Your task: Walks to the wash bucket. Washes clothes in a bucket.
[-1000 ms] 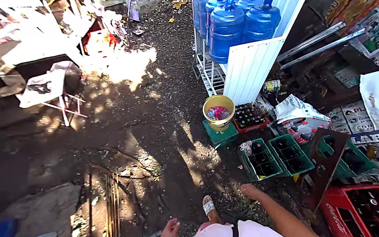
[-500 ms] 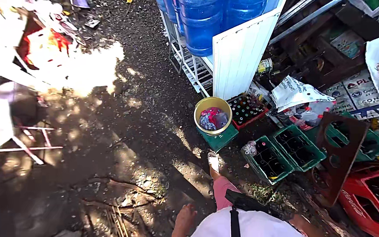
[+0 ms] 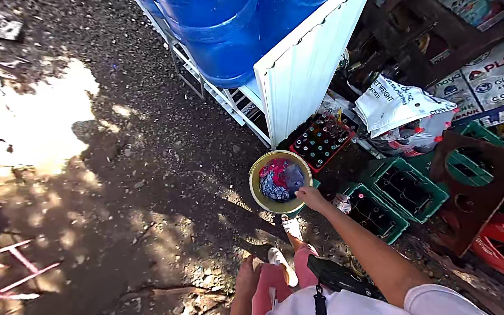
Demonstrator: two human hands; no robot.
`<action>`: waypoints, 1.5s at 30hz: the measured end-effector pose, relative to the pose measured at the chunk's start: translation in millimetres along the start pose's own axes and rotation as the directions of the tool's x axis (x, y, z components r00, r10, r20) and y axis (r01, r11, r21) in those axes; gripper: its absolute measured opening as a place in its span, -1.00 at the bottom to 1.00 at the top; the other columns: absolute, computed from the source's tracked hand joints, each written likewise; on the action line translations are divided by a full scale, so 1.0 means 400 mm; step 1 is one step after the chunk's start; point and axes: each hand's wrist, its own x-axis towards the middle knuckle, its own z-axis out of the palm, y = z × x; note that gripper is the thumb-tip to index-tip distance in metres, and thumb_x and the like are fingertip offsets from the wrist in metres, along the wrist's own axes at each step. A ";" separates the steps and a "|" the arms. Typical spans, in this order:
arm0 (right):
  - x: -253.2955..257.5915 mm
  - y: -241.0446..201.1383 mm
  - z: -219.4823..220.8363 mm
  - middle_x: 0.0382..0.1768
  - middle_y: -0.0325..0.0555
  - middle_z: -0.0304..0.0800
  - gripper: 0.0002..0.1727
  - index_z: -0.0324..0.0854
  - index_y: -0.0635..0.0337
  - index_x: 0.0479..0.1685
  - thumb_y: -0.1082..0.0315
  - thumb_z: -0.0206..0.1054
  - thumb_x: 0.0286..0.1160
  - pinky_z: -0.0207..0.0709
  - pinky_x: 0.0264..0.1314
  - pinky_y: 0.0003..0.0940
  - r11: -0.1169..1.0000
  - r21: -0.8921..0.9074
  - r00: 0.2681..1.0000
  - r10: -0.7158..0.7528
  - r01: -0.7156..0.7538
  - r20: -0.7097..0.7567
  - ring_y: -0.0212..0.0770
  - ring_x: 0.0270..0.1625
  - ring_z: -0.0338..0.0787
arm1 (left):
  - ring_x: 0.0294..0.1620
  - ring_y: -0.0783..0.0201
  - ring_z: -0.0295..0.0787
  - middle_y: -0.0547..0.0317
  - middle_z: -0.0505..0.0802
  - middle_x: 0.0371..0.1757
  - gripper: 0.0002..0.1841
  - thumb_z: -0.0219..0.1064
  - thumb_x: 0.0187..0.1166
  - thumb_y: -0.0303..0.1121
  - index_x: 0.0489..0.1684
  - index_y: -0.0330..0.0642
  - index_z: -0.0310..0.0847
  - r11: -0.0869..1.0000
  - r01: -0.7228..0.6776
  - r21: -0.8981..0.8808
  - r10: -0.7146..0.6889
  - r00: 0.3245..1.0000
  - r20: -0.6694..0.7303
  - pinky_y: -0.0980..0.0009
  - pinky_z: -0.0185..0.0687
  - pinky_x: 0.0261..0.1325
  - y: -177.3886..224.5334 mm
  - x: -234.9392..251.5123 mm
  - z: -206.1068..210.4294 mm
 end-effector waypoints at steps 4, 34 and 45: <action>0.165 -0.032 0.144 0.59 0.38 0.44 -0.39 0.39 0.33 0.64 0.19 0.26 0.70 0.34 0.68 0.12 0.952 0.190 0.969 0.246 -0.239 -0.016 0.24 0.64 0.48 | 0.54 -0.19 0.62 -0.25 0.59 0.60 -0.48 0.31 0.70 -0.19 0.61 -0.15 0.50 0.974 -0.210 0.083 0.210 0.978 0.003 -0.14 0.53 0.56 0.156 0.135 -0.091; 0.517 0.175 0.337 0.48 0.32 0.54 -0.37 0.42 0.37 0.56 0.21 0.41 0.60 0.46 0.47 0.18 -0.009 0.965 0.536 0.830 -0.263 0.154 0.17 0.49 0.56 | 0.71 -0.27 0.39 -0.43 0.54 0.61 -0.38 0.28 0.71 -0.17 0.57 -0.55 0.40 0.763 -0.262 0.592 -0.027 0.901 0.433 -0.20 0.24 0.73 0.490 0.948 -0.141; 0.308 -0.168 0.225 0.16 0.24 0.75 -0.22 0.46 0.24 0.45 0.44 0.60 0.02 0.62 0.27 0.12 0.417 0.898 0.715 0.670 -0.137 -0.202 0.11 0.23 0.76 | 0.81 -0.27 0.19 -0.48 -0.01 0.87 0.25 0.56 0.41 -0.32 0.92 -0.24 -0.58 0.790 -0.421 0.446 0.335 0.905 0.262 0.04 0.29 0.75 0.464 0.775 -0.283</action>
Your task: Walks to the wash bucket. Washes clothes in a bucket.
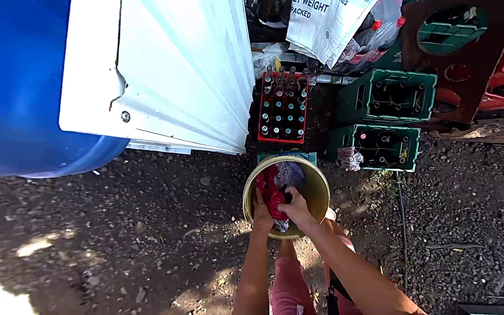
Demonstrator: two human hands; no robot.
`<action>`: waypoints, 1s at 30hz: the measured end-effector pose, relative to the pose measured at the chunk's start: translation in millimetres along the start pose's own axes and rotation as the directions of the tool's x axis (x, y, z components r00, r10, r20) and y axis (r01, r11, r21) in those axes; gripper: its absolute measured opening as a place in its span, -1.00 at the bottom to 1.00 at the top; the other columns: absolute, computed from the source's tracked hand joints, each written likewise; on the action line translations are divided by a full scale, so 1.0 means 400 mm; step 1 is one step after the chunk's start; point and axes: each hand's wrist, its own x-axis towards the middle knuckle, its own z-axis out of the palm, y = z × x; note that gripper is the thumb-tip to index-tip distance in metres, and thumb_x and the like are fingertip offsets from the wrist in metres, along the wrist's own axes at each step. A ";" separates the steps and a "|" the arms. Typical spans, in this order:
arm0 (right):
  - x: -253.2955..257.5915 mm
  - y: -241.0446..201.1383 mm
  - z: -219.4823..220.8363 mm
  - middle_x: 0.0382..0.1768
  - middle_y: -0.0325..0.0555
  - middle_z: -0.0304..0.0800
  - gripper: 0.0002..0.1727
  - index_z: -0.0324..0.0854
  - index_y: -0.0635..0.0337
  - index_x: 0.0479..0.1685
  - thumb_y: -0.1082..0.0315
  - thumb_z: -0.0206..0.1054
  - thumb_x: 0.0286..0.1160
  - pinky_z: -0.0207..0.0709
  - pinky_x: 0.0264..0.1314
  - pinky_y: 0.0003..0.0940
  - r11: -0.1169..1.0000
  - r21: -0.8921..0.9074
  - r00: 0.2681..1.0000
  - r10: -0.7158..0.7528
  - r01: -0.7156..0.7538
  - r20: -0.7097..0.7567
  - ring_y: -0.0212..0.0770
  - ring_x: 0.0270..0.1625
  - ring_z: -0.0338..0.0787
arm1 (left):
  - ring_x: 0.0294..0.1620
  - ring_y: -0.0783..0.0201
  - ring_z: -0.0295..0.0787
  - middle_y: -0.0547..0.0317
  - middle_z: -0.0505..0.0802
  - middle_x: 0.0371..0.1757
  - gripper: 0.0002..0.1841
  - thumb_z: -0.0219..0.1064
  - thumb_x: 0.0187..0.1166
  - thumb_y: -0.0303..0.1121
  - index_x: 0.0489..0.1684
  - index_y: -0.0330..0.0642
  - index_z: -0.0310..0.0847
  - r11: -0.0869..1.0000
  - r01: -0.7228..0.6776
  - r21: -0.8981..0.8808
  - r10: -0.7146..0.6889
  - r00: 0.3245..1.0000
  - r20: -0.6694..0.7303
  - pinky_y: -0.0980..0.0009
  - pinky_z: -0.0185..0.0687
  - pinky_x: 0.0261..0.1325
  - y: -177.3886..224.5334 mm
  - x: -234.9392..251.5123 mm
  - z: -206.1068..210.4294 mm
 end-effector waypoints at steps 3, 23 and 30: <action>-0.111 -0.111 0.006 0.19 0.17 0.79 -0.26 0.48 0.12 0.49 0.35 0.58 0.13 0.63 0.27 0.16 0.983 -0.177 0.997 -0.048 0.057 0.056 0.12 0.24 0.79 | 0.85 -0.24 0.12 -0.43 0.08 0.86 0.11 0.57 0.36 -0.37 0.92 -0.33 -0.22 0.977 -0.189 -0.100 0.182 0.980 -0.079 0.02 0.14 0.83 -0.017 -0.065 -0.053; 0.126 -0.064 -0.069 0.65 0.32 0.40 -0.47 0.39 0.27 0.68 0.27 0.08 0.79 0.39 0.65 0.11 0.924 -0.382 0.993 -0.064 0.020 -0.102 0.24 0.65 0.49 | 0.86 -0.52 -0.17 -0.54 -0.16 0.87 0.03 0.51 0.48 -0.40 0.90 -0.37 -0.22 0.933 0.079 0.352 -0.179 0.948 0.262 -0.20 0.06 0.80 0.278 -0.144 -0.165; 0.376 0.117 -0.052 0.55 0.37 0.55 -0.48 0.46 0.46 0.57 0.26 -0.11 0.90 0.17 0.80 0.07 0.946 -0.322 0.942 -0.075 -0.036 -0.327 0.22 0.69 0.47 | 0.92 -0.31 -0.19 -0.42 -0.08 0.90 -0.41 -0.12 0.88 -0.49 0.85 -0.50 -0.21 0.880 0.131 0.456 -0.305 0.892 0.334 -0.06 -0.12 0.87 0.243 -0.007 -0.065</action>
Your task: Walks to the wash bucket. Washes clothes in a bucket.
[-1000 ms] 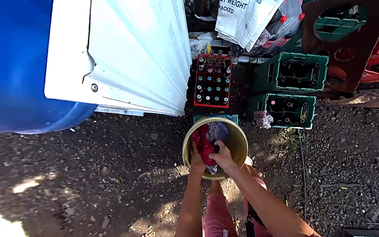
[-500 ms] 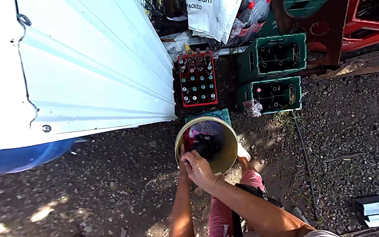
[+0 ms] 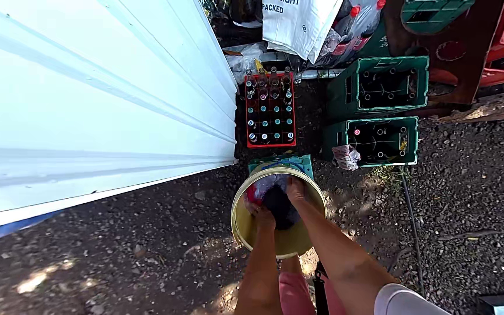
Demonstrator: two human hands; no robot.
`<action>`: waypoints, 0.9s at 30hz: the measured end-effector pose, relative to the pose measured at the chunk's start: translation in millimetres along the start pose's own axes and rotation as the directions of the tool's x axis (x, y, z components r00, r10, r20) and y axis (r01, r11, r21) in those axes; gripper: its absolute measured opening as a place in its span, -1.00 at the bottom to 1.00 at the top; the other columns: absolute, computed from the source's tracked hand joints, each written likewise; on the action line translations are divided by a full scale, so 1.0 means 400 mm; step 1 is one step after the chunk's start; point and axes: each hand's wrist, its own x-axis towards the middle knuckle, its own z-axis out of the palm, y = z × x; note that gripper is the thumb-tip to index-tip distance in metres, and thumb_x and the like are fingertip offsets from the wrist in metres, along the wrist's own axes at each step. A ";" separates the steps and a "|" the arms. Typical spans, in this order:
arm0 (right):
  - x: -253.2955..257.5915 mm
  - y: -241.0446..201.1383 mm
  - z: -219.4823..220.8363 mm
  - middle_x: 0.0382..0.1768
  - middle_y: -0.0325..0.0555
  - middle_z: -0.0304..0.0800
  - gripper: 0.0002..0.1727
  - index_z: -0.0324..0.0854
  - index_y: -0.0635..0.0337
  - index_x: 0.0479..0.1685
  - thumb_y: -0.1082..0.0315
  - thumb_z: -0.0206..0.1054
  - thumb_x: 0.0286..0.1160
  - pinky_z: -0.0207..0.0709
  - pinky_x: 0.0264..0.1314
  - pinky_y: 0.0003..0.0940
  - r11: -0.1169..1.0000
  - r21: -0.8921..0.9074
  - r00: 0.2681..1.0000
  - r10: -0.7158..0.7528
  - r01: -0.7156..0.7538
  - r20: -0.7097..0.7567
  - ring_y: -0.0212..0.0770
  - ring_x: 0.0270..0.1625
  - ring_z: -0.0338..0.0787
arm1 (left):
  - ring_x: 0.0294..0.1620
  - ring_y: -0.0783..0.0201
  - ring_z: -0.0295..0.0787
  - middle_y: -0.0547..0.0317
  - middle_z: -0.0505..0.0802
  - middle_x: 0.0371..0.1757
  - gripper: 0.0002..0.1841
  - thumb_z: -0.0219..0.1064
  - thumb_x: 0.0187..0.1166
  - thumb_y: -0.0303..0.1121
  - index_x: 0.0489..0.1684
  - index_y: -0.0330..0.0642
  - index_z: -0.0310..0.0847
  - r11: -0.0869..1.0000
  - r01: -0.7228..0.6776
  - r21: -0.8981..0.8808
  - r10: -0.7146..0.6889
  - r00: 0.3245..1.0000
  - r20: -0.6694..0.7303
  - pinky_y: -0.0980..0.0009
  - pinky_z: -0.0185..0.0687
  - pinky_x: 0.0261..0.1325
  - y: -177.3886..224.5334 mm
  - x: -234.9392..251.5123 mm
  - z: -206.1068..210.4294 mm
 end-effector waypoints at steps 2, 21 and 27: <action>0.005 0.018 0.015 0.57 0.34 0.54 -0.48 0.46 0.46 0.57 0.26 -0.11 0.92 0.15 0.82 0.02 0.982 0.143 0.991 0.132 -0.127 -0.026 0.16 0.71 0.45 | 0.65 -0.36 0.44 -0.47 0.60 0.55 -0.55 0.21 0.59 -0.59 0.46 -0.61 0.50 0.960 -0.039 -0.278 -0.129 0.819 -0.559 -0.19 0.23 0.71 -0.015 0.226 0.202; -0.027 0.014 -0.016 0.41 0.27 0.65 -0.51 0.54 0.34 0.48 0.24 0.32 0.68 0.43 0.59 0.06 0.877 0.430 0.967 0.128 -0.214 0.220 0.08 0.50 0.61 | 0.74 -0.39 0.28 -0.46 0.37 0.72 -0.35 0.31 0.67 -0.19 0.60 -0.54 0.38 0.996 -0.031 0.085 0.043 0.989 -0.141 -0.31 0.24 0.69 -0.081 0.257 0.137; -0.238 -0.076 -0.109 0.26 0.25 0.77 -0.45 0.56 0.31 0.46 0.28 0.42 0.49 0.51 0.47 0.15 0.955 0.288 0.954 -0.017 -0.073 0.299 0.12 0.36 0.74 | 0.60 -0.17 0.56 -0.40 0.61 0.56 -0.50 -0.08 0.90 -0.31 0.72 -0.40 0.28 0.776 -0.330 -0.538 0.093 0.903 -0.420 -0.05 0.41 0.67 -0.149 0.112 0.086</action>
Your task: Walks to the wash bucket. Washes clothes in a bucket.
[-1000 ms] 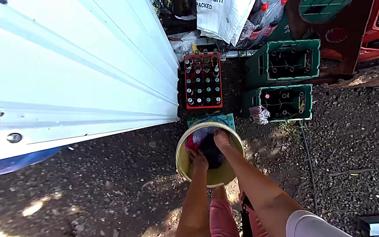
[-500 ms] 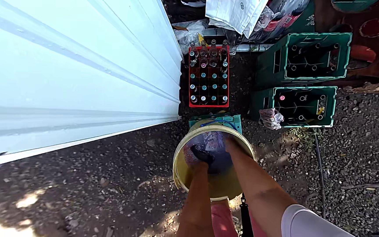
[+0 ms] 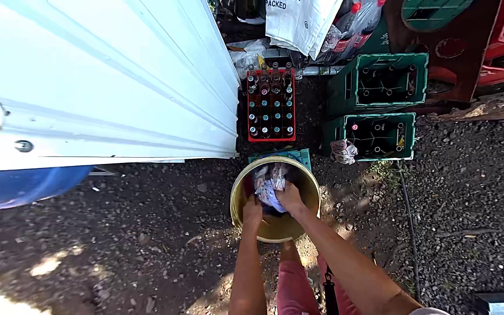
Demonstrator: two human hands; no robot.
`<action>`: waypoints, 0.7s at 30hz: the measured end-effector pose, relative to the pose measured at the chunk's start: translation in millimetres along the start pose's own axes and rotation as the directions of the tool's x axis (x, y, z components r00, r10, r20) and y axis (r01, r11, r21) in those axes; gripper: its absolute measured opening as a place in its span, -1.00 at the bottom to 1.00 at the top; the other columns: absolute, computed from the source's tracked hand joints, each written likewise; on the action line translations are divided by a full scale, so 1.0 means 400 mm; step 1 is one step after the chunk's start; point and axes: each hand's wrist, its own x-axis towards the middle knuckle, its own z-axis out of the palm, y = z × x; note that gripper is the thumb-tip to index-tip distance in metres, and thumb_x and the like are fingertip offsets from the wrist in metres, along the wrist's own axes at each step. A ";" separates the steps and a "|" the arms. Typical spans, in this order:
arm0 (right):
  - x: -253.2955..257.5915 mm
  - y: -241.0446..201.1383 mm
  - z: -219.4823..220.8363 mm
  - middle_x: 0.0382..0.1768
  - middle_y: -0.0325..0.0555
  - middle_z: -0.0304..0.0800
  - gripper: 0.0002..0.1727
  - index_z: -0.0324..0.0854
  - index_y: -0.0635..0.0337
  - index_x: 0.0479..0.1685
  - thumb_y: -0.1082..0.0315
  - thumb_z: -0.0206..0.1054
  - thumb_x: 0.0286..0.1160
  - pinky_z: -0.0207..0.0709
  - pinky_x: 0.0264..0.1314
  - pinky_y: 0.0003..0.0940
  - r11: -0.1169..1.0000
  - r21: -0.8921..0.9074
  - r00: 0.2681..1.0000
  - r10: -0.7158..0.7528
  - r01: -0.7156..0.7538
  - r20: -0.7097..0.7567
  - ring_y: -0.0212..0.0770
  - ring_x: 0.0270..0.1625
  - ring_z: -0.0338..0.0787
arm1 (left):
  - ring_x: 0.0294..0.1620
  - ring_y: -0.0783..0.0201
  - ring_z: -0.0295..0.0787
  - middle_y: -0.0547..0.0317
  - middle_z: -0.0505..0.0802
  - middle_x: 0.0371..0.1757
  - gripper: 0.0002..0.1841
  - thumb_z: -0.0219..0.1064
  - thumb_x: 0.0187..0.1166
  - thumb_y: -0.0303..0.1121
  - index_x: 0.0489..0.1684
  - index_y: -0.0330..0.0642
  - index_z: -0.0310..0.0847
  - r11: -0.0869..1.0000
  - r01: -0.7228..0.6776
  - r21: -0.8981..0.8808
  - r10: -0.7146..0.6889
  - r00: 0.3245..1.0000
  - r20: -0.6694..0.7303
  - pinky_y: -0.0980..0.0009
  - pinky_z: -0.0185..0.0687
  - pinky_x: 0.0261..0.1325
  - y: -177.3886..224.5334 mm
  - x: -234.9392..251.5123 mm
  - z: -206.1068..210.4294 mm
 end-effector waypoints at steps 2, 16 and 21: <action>-0.095 -0.040 0.018 0.44 0.25 0.66 -0.34 0.44 0.30 0.62 0.23 0.40 0.52 0.49 0.52 0.18 0.983 -0.178 0.999 -0.035 0.041 0.041 0.17 0.45 0.69 | 0.41 -0.09 0.68 -0.33 0.65 0.48 -0.43 -0.28 0.96 -0.10 0.72 -0.30 0.29 0.861 0.005 -0.508 -0.034 0.998 -0.048 -0.03 0.62 0.40 0.001 -0.038 -0.011; -0.017 -0.033 -0.027 0.73 0.15 0.34 -0.55 0.64 0.13 0.48 0.47 0.05 0.71 0.43 0.62 0.12 0.876 -0.428 0.956 -0.114 0.225 0.270 0.17 0.65 0.51 | 0.73 -0.35 0.33 -0.45 0.10 0.85 -0.06 0.43 0.57 -0.27 0.93 -0.15 -0.12 0.975 0.055 0.216 -0.041 0.997 -0.070 -0.13 0.38 0.68 0.070 -0.050 0.007; 0.174 0.037 -0.051 0.59 0.34 0.50 -0.50 0.37 0.37 0.67 0.32 -0.09 0.89 0.23 0.77 0.07 0.971 -0.189 0.977 0.112 -0.146 -0.181 0.17 0.70 0.45 | 0.76 -0.57 0.10 -0.63 -0.27 0.84 0.56 0.85 0.01 -0.18 0.92 -0.20 -0.61 0.955 0.204 0.217 -0.212 0.977 0.014 -0.17 0.38 0.66 0.015 0.084 0.139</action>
